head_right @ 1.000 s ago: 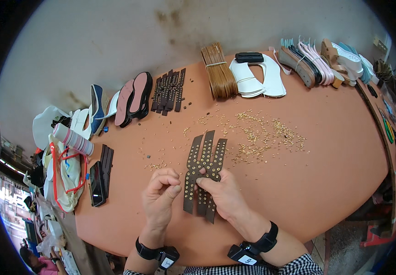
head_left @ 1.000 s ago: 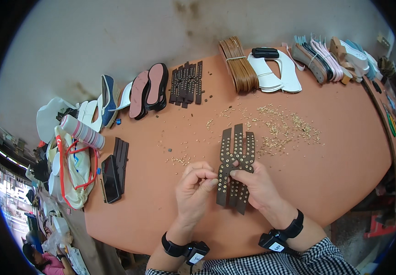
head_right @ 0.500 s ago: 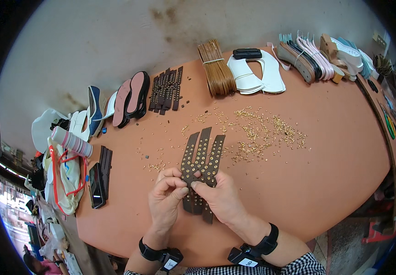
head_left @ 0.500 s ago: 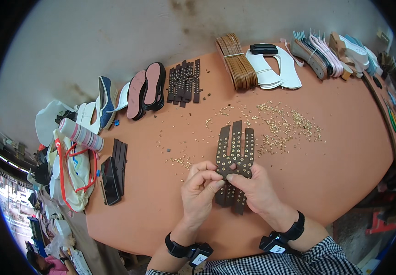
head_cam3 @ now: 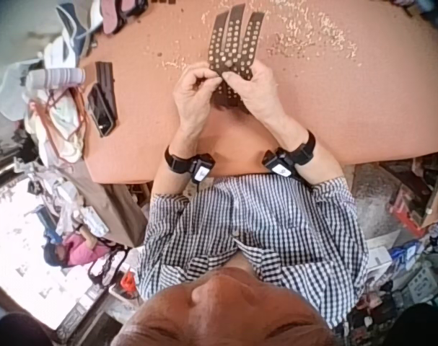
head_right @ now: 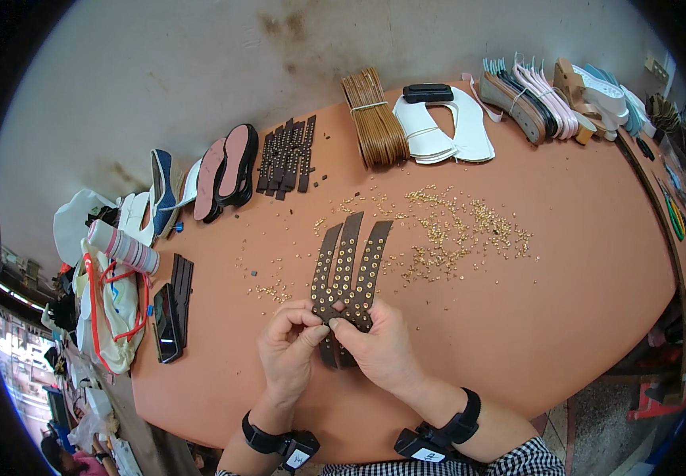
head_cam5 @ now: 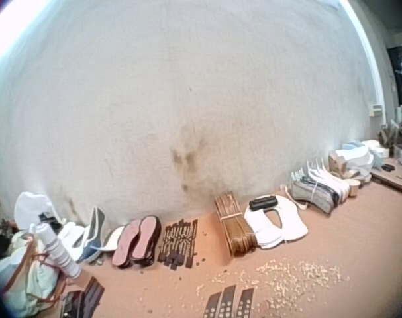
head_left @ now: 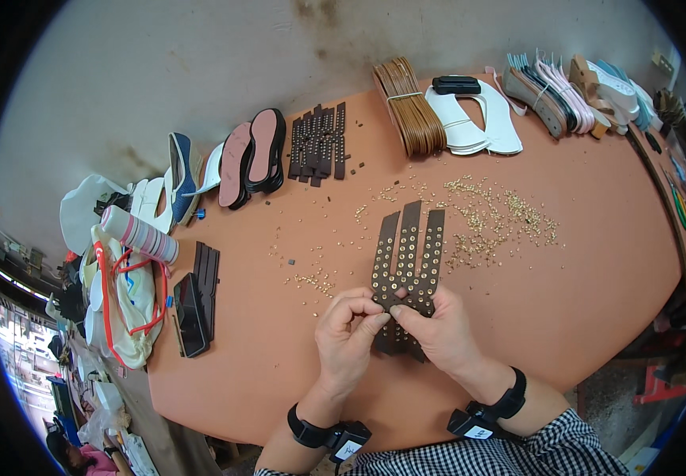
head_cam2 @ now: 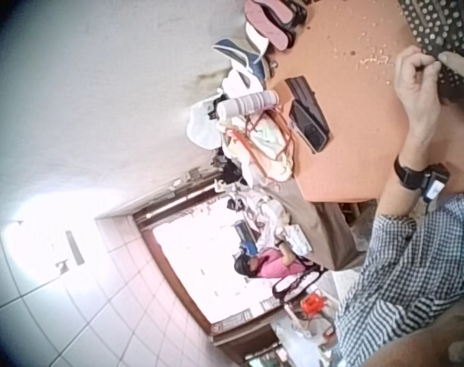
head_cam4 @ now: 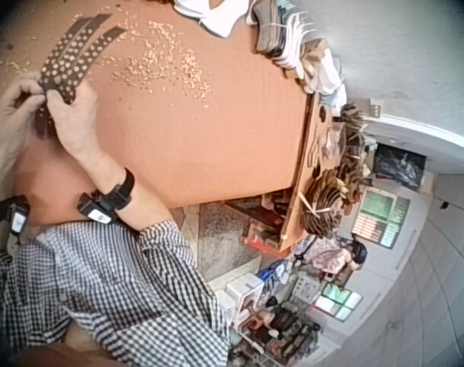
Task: The recorder is assembling decorative shoe upper components by manually inserting and securing metal eyelets or studs into pre-punched leather straps.
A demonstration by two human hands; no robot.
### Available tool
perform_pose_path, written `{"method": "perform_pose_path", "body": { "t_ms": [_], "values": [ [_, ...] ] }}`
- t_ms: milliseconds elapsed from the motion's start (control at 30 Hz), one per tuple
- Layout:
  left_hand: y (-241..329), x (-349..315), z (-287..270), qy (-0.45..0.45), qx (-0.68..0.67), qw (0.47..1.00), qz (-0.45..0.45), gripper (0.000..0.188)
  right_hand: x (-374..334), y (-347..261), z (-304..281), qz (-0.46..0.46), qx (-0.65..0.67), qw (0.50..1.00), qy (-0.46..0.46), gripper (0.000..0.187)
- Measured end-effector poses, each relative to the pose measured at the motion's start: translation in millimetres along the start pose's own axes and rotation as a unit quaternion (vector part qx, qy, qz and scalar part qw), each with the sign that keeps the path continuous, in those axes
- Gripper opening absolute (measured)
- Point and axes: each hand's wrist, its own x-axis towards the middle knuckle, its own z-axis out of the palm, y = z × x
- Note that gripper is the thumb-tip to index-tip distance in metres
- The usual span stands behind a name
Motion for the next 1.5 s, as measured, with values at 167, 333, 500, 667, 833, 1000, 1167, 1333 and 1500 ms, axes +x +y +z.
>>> {"method": "perform_pose_path", "body": {
  "t_ms": [167,333,500,667,833,1000,1167,1333,1500],
  "values": [
    [1,1,-3,0.0,-0.128,0.988,-0.083,0.021,0,1,-1,-0.005,-0.029,1.0,-0.008,0.014],
    [0,6,-5,0.009,-0.147,0.983,-0.108,0.035,-2,-3,4,-0.043,-0.084,0.996,-0.009,0.015],
    [1,7,-6,0.004,-0.148,0.982,-0.116,0.037,-2,-3,4,-0.031,-0.079,0.996,-0.004,0.014],
    [3,7,-5,-0.003,-0.164,0.979,-0.122,0.033,-2,1,5,-0.035,-0.05,0.998,0.0,0.013],
    [2,6,-8,-0.008,-0.151,0.982,-0.109,0.031,0,-3,2,-0.018,-0.066,0.997,-0.021,0.013],
    [2,6,-6,0.001,-0.143,0.982,-0.119,0.029,-1,-4,2,-0.032,-0.097,0.995,-0.019,0.015],
    [0,6,-7,0.005,-0.139,0.982,-0.124,0.029,0,-3,2,-0.037,-0.084,0.996,-0.02,0.016],
    [1,4,-7,0.008,-0.094,0.988,-0.119,0.028,0,-5,-4,-0.022,-0.11,0.992,-0.053,0.017],
    [-2,7,-7,0.018,-0.094,0.991,-0.093,0.026,2,-6,2,-0.021,-0.088,0.995,-0.045,0.016]
  ]
}}
